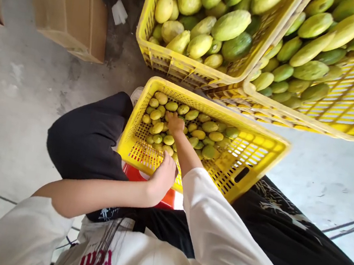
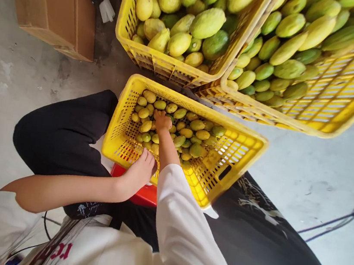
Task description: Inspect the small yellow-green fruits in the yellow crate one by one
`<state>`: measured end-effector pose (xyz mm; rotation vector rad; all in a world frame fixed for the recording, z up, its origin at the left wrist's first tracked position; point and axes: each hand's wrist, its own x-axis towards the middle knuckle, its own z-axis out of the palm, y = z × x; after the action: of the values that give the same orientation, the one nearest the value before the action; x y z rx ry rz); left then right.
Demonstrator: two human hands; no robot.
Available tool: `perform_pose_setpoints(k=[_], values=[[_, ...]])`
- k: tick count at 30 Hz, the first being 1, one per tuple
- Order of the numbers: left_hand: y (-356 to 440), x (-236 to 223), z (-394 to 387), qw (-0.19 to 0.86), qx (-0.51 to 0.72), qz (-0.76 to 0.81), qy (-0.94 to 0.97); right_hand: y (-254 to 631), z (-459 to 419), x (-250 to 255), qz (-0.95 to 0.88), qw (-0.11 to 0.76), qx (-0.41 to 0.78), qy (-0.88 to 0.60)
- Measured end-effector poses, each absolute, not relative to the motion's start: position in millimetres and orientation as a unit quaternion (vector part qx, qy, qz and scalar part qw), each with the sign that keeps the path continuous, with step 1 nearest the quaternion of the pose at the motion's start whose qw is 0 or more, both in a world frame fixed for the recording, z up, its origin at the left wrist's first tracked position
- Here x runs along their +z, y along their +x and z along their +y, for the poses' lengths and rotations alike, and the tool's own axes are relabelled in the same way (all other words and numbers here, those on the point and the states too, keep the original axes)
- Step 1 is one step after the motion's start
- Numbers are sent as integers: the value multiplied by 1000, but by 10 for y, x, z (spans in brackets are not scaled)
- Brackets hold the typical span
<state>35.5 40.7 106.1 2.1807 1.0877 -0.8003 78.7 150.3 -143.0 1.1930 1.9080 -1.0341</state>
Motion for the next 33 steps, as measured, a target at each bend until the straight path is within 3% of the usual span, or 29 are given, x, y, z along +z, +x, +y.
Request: perform_pose_setpoints(k=[4, 11, 15, 23, 29, 33], values=[[348, 1026, 422, 299, -309, 396, 812, 972, 1568, -1429, 703, 281, -423, 497], [140, 941, 427, 260, -306, 417, 815, 1459, 1625, -1169, 653, 118, -560, 496], [-41, 942, 561, 237, -290, 434, 820, 1687, 1719, -756, 594, 18, -632, 497], [-38, 1348, 1052, 129, -146, 519, 832, 2032, 1665, 269, 497, -53, -753, 427], [111, 1508, 1047, 180, -41, 397, 899, 2186, 1102, 923, 455, -154, -773, 413], [-7, 1356, 755, 309, 142, 406, 848, 2325, 659, 1123, 347, -202, -806, 435]])
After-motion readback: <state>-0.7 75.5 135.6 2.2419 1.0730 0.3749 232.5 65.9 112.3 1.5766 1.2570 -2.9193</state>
